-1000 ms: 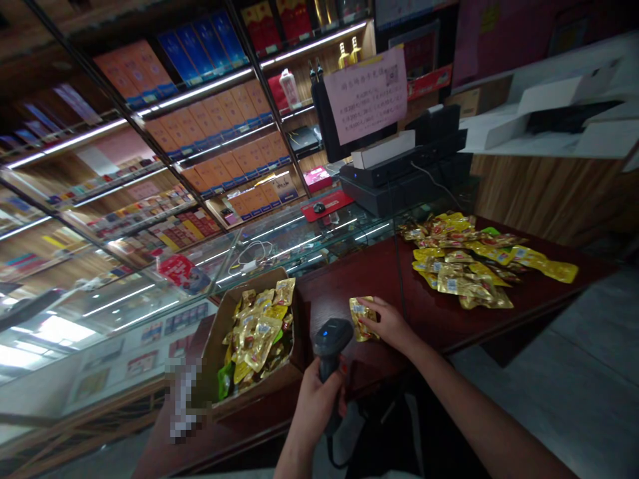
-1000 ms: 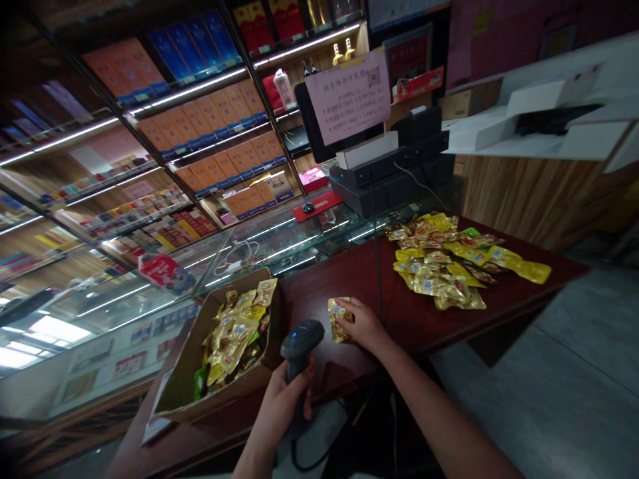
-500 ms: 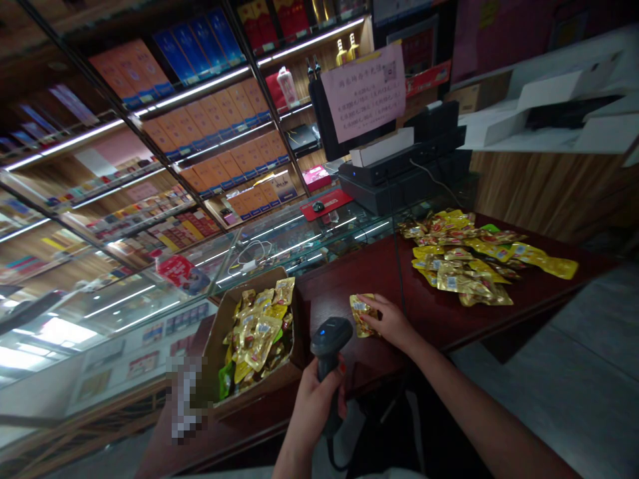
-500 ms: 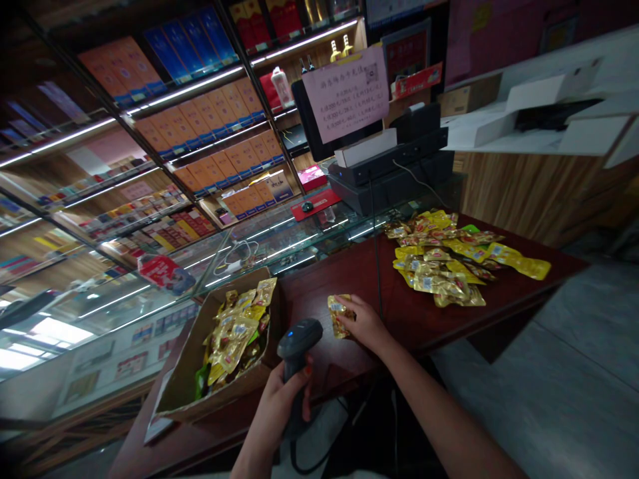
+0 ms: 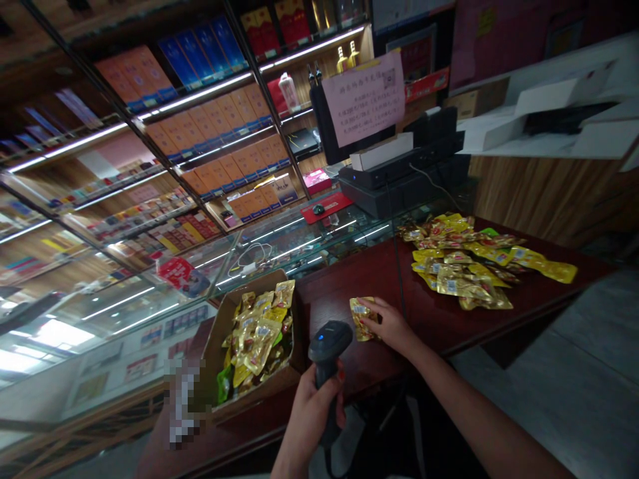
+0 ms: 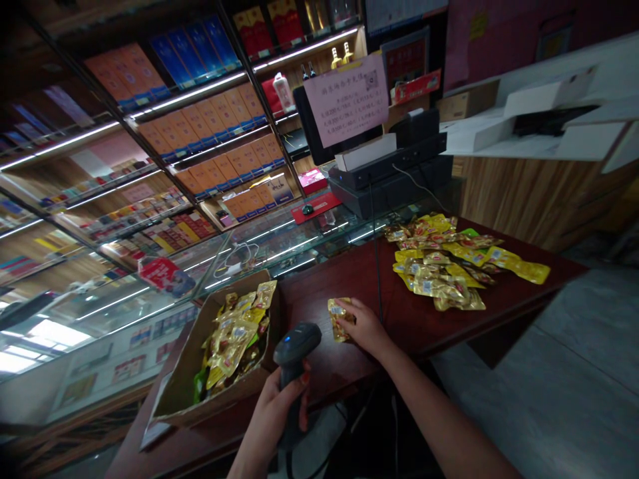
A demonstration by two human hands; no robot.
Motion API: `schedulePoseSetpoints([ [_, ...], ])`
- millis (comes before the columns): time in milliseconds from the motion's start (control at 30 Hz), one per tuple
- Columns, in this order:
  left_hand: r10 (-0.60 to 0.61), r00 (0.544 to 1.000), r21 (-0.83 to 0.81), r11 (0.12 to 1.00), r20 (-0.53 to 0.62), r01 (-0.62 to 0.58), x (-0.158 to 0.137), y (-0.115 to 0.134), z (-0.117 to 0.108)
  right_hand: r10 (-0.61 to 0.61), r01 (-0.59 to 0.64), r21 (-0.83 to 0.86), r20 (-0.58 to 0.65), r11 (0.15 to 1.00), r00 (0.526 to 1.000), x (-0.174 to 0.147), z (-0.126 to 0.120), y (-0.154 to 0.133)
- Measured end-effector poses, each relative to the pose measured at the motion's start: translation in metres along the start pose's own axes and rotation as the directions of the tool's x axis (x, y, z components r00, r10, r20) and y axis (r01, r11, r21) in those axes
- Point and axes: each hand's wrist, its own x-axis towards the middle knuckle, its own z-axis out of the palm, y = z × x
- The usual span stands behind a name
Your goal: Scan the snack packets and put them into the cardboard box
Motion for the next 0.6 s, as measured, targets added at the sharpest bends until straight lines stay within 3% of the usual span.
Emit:
schedulePoseSetpoints([
  [600,-0.018,1.0,-0.065,0.998,-0.021,0.016,0.001,0.0002,0.0041,0.036,-0.036,-0.006,0.02,0.999,0.999,-0.0024,-0.0002,-0.0019],
])
